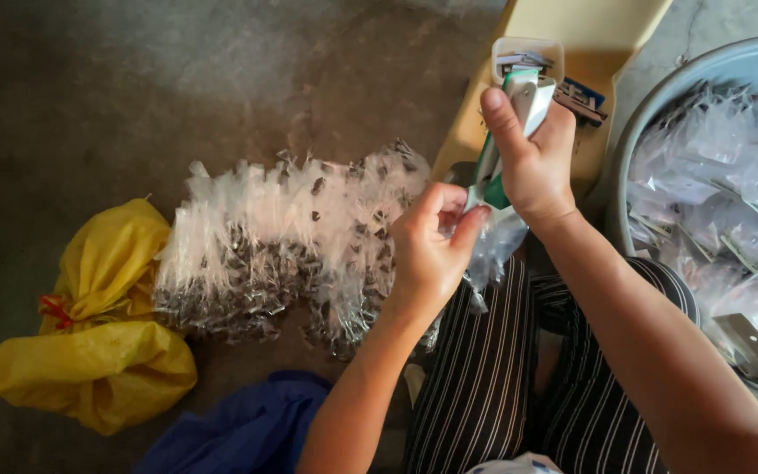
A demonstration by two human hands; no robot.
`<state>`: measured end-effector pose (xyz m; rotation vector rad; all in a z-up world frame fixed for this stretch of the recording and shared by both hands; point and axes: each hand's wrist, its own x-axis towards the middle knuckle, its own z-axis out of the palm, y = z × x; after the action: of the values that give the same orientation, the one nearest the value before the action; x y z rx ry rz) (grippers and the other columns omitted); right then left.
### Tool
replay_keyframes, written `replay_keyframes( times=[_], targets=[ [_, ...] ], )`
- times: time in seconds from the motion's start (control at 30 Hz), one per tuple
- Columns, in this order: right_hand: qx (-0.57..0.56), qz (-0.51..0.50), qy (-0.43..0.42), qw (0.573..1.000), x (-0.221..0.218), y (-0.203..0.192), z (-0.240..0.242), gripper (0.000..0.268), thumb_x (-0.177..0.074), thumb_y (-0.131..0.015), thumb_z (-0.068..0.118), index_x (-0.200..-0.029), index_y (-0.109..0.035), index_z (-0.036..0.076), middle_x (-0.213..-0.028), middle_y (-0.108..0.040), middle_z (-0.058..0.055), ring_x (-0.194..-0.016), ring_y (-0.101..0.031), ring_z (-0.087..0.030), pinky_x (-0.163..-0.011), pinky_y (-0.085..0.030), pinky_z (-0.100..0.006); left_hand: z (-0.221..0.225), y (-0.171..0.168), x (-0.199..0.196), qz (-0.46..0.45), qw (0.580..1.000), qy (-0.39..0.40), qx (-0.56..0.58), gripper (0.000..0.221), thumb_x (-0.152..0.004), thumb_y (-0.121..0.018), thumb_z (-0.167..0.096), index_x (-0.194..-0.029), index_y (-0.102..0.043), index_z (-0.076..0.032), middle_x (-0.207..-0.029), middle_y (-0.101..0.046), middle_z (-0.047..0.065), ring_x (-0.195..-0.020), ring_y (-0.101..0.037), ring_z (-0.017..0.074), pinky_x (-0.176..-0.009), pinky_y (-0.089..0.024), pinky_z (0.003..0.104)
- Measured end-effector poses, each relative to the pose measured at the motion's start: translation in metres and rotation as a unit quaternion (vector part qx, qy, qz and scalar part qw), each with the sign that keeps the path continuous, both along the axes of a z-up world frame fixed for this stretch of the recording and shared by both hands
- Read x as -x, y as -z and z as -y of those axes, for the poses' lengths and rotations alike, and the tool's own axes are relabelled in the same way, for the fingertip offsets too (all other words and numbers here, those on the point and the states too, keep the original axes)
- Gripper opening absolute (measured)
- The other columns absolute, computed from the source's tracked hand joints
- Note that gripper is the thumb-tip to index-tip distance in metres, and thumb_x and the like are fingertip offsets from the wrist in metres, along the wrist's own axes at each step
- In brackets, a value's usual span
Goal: The person is stapling paper labels to the top of small plastic bags containing small items.
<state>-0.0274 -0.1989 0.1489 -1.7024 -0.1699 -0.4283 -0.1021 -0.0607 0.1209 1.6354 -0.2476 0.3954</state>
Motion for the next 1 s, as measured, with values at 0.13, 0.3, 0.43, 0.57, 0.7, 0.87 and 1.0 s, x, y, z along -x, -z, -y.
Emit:
replay_keyframes(
  times=[0.13, 0.3, 0.43, 0.57, 0.7, 0.87, 1.0],
  targets=[
    [-0.014, -0.042, -0.007, 0.999, 0.004, 0.009, 0.013, 0.038, -0.107, -0.071, 0.040, -0.090, -0.060, 0.008, -0.078, -0.053, 0.006, -0.072, -0.046, -0.007, -0.062, -0.037, -0.026, -0.004, 0.013, -0.003, -0.032, 0.999, 0.005, -0.007, 0.018, -0.089, -0.080, -0.005, -0.098, -0.064, -0.003, -0.085, -0.073, 0.005, -0.074, -0.070, 0.0099, -0.068, -0.058, 0.025],
    [-0.239, -0.137, -0.061, 0.959, 0.020, -0.027, 0.042, 0.039, -0.091, -0.066, 0.048, -0.086, -0.066, 0.010, -0.077, -0.072, -0.005, -0.068, -0.070, -0.015, -0.062, -0.057, -0.028, -0.030, 0.025, -0.014, -0.070, 0.997, 0.024, -0.002, 0.018, -0.090, -0.080, -0.008, -0.095, -0.062, -0.005, -0.087, -0.072, 0.004, -0.077, -0.070, 0.0099, -0.066, -0.059, 0.023],
    [-0.078, -0.151, -0.129, 0.977, 0.032, 0.000, 0.062, 0.018, -0.089, -0.077, 0.012, -0.102, -0.068, 0.004, -0.096, -0.073, -0.009, -0.087, -0.073, -0.019, -0.080, -0.062, -0.033, -0.028, 0.025, -0.026, -0.092, 0.986, 0.078, 0.111, 0.028, -0.090, -0.082, -0.009, -0.100, -0.057, -0.004, -0.089, -0.068, 0.004, -0.078, -0.065, 0.0082, -0.068, -0.056, 0.022],
    [-0.125, -0.256, -0.102, 0.953, 0.047, 0.008, 0.055, 0.026, -0.078, -0.074, -0.004, -0.101, -0.068, 0.007, -0.092, -0.073, -0.003, -0.082, -0.070, -0.014, -0.073, -0.058, -0.029, -0.020, 0.036, -0.029, -0.086, 0.977, 0.100, 0.168, 0.035, -0.091, -0.085, -0.013, -0.106, -0.055, -0.001, -0.088, -0.065, 0.005, -0.080, -0.062, 0.0099, -0.072, -0.054, 0.023],
    [-0.080, -0.194, -0.051, 0.976, 0.054, 0.017, 0.056, 0.022, -0.083, -0.078, 0.000, -0.100, -0.065, 0.005, -0.091, -0.069, 0.000, -0.081, -0.066, -0.011, -0.074, -0.056, -0.029, -0.005, 0.014, -0.015, -0.064, 0.992, 0.068, 0.090, 0.054, -0.087, -0.089, -0.021, -0.117, -0.051, 0.004, -0.093, -0.064, 0.013, -0.085, -0.063, 0.0206, -0.075, -0.054, 0.031],
    [0.144, -0.011, -0.004, 0.990, 0.072, 0.016, 0.039, 0.027, -0.087, -0.081, 0.003, -0.106, -0.062, 0.004, -0.093, -0.069, -0.006, -0.085, -0.064, -0.014, -0.076, -0.054, -0.031, 0.014, 0.011, -0.013, -0.015, 0.967, -0.059, -0.248, 0.096, -0.071, -0.086, -0.028, -0.146, -0.038, 0.009, -0.111, -0.068, 0.027, -0.098, -0.069, 0.0438, -0.086, -0.054, 0.049],
    [0.250, 0.016, 0.030, 0.968, 0.065, 0.020, 0.047, 0.029, -0.085, -0.084, 0.007, -0.104, -0.061, 0.003, -0.086, -0.069, -0.013, -0.081, -0.072, -0.019, -0.070, -0.055, -0.033, 0.013, 0.015, -0.032, -0.097, 0.929, -0.043, -0.353, 0.056, -0.083, -0.077, -0.015, -0.134, -0.056, -0.003, -0.097, -0.074, 0.019, -0.091, -0.072, 0.0362, -0.087, -0.054, 0.047]
  ],
)
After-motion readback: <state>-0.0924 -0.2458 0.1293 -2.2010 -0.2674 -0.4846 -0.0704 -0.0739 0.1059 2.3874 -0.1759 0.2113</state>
